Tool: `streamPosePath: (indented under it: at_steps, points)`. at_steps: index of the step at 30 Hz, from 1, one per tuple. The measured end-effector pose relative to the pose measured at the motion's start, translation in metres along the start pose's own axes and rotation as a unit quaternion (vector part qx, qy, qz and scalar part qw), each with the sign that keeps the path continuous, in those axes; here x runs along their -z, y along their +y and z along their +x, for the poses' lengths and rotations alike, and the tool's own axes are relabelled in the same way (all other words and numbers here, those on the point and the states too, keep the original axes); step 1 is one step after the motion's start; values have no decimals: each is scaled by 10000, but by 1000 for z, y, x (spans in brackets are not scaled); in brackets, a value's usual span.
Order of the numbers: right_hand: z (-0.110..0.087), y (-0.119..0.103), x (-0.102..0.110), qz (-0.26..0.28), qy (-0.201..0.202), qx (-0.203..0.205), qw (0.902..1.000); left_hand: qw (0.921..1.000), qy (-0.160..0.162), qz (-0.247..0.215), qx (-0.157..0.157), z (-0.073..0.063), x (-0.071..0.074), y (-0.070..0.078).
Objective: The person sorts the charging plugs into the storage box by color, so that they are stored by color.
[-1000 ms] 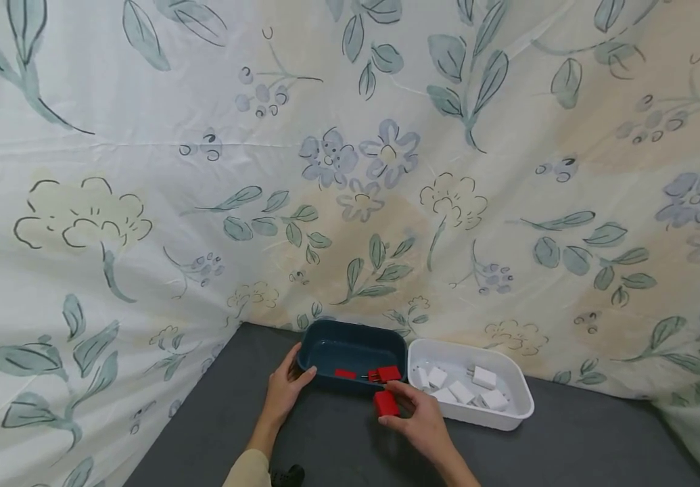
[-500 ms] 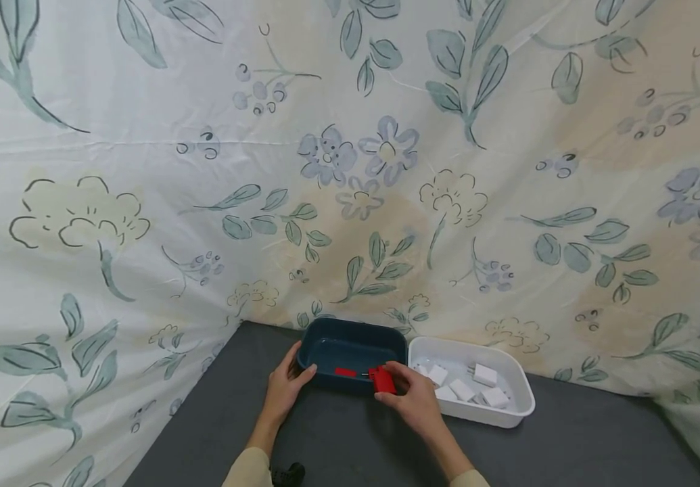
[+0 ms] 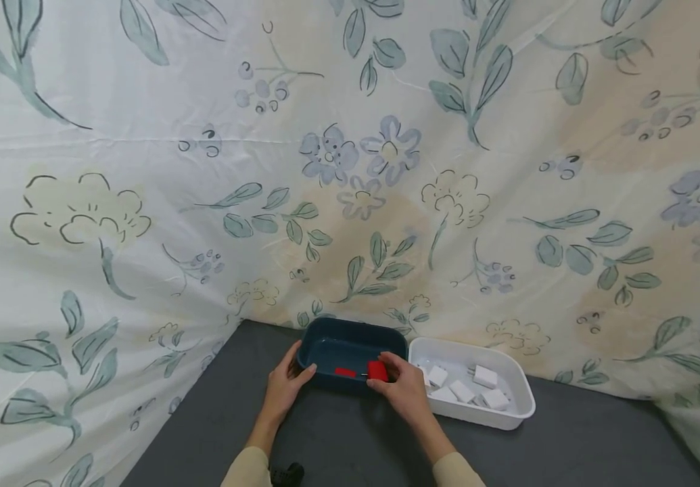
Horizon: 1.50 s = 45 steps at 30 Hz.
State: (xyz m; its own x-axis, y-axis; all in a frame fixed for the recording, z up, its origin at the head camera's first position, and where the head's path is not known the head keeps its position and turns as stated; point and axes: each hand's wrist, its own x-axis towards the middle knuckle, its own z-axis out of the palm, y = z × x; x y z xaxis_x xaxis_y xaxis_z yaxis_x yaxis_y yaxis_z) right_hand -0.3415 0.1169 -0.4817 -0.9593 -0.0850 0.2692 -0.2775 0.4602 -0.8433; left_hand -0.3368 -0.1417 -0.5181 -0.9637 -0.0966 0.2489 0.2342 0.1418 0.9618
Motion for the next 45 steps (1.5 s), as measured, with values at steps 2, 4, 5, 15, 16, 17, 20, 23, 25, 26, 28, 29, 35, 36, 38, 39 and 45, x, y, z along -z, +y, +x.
streamPosePath:
  at_steps: [2, 4, 5, 15, 16, 17, 20, 23, 25, 26, 28, 29, 35, 36, 38, 39, 45]
  points:
    - [2, -1, -1, 3, 17, -60, 10000, 10000, 4, 39, 5, -1, -1, 3]
    - [4, -2, -1, 24, 64, -101, 9999, 10000, -1, 25, -1, 0, -1, 3]
    - [4, -2, -2, 21, 98, -92, 9999, 10000, 2, 21, -26, 0, -2, 2]
    - [7, -7, -7, -138, 204, -20, 9997, 9996, 272, 48, -54, 11, -7, -33]
    - [8, -8, -8, -130, 238, 11, 9996, 9996, 279, 78, -75, 11, -7, -35]
    - [9, -9, -8, -192, 268, 85, 9994, 9995, 283, 102, -102, 12, -7, -36]
    - [10, -14, -7, -319, 333, 217, 9987, 9996, 245, 52, -111, 11, -8, -36]
    - [9, -14, -5, -424, 345, 237, 9982, 9999, 122, -56, -106, 8, -6, -27]
    - [8, -12, -4, -430, 336, 203, 9983, 9999, 59, -94, -82, 6, -5, -18]
    - [8, -11, -3, -417, 334, 160, 9984, 9999, 34, -93, -88, 4, -4, -14]
    - [8, -8, -2, -396, 335, 132, 9986, 9999, 7, -25, -102, 2, -3, -6]
    - [8, -7, -1, -376, 335, 139, 9986, 10000, 4, -1, -96, 1, -3, -4]
    - [6, 2, 4, -342, 313, 293, 9985, 10000, 5, 43, -45, 0, -3, 2]
    - [6, 4, 6, -337, 318, 310, 9984, 10000, 13, 43, -40, 0, -3, 2]
    - [5, 6, 8, -328, 347, 319, 9984, 10000, 22, 47, -45, 0, -3, 2]
    - [5, 7, 9, -339, 372, 328, 9982, 10000, 22, 56, -49, 0, -3, 2]
    - [4, 8, 15, -381, 570, 341, 9971, 9999, 91, 119, -60, 4, -2, -6]
